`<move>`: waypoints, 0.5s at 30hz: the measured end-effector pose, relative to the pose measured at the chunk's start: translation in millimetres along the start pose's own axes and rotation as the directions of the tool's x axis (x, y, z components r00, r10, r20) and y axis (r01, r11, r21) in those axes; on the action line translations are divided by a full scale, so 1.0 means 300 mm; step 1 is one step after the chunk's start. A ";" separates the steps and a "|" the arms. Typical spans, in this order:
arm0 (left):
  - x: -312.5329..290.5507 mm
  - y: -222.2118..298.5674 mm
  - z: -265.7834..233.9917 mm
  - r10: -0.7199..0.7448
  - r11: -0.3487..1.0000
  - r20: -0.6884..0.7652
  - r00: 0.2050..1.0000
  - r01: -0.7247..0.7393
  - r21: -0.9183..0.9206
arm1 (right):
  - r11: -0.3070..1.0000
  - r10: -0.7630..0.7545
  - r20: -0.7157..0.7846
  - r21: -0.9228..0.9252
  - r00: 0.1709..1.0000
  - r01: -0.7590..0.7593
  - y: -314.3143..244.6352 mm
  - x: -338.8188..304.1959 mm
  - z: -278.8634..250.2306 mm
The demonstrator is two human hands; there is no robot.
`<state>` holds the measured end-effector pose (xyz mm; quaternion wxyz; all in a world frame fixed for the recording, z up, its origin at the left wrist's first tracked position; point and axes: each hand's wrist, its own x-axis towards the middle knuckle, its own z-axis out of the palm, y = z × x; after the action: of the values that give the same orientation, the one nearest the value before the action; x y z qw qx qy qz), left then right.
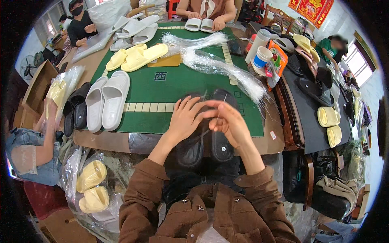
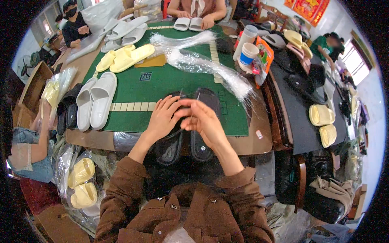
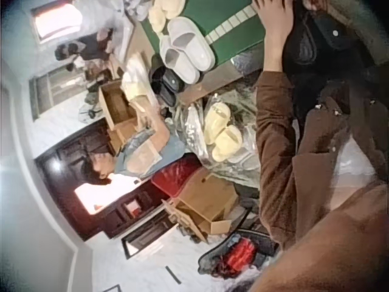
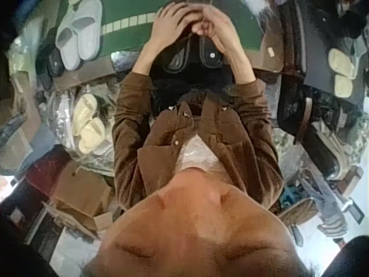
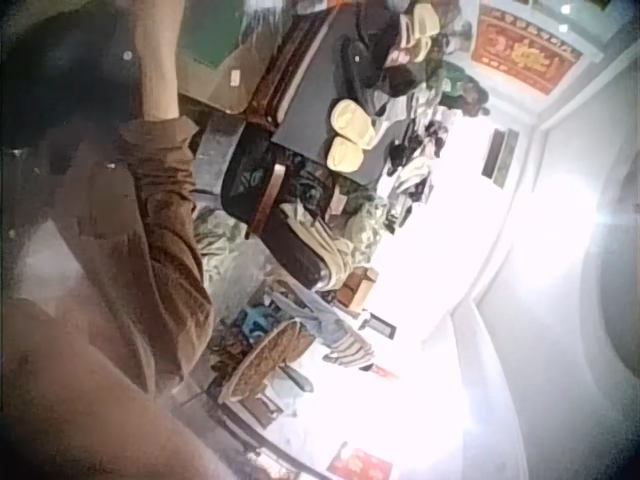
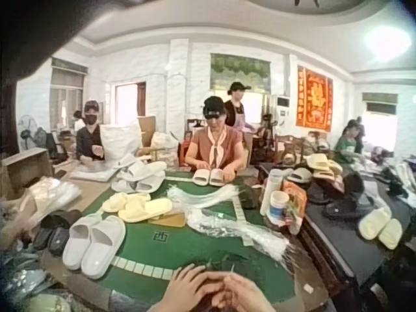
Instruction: The person assembles pairs of plastic slide sandals by hand at a workbench. They pick up individual slippers in white, yellow, and black, align the soles, and press them together to secure the fit. The person handles the items one at a time, occasionally adjusting their position on the green mat.
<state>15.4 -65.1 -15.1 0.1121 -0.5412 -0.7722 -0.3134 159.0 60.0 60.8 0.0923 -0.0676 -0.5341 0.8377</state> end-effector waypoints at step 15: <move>-0.048 0.203 -0.091 -0.047 0.917 -0.305 0.951 -0.080 -0.390 | 0.964 -0.263 -0.246 -0.019 0.933 0.266 0.115 -0.059 -0.099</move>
<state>71.6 -79.6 20.9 0.1217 -0.5035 -0.6607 -0.5433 179.5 67.9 17.3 0.2702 -0.0980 -0.5165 0.8066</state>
